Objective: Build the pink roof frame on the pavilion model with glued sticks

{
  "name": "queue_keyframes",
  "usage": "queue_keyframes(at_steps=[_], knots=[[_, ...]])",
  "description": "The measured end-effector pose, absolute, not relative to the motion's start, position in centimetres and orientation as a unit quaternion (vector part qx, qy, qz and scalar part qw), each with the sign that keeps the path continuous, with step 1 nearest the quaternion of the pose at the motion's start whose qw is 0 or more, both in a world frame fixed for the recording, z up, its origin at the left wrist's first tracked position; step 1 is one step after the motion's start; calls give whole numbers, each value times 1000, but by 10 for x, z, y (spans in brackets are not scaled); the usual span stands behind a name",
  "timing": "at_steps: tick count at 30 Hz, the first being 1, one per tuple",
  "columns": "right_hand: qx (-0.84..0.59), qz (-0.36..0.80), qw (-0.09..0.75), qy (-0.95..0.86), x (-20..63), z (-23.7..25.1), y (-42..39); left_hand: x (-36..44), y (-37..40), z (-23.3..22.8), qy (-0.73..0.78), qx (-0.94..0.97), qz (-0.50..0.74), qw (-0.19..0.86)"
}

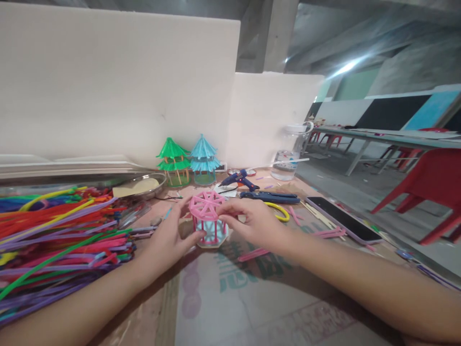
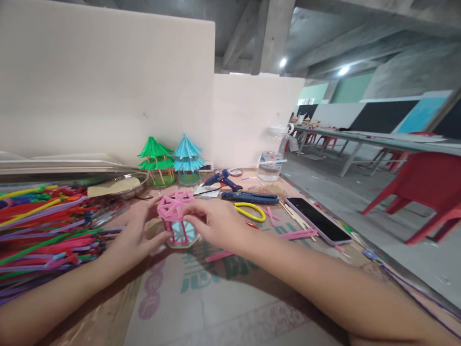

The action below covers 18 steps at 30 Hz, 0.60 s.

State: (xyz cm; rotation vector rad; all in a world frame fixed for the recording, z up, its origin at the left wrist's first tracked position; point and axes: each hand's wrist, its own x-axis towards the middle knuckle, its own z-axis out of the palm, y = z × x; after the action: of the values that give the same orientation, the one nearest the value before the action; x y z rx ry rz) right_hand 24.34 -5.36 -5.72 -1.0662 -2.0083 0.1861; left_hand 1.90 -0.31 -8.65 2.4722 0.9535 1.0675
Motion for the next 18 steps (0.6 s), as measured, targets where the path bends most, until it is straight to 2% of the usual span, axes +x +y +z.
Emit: queue_keyframes(at_steps=[4, 10, 18], knots=[[-426, 76, 408, -804, 243, -57, -53, 25, -9, -88, 313, 844, 378, 217], [-435, 102, 424, -788, 241, -58, -50, 25, -9, -87, 318, 844, 377, 209], [-420, 33, 368, -829, 246, -48, -55, 23, -5, -93, 310, 840, 368, 248]])
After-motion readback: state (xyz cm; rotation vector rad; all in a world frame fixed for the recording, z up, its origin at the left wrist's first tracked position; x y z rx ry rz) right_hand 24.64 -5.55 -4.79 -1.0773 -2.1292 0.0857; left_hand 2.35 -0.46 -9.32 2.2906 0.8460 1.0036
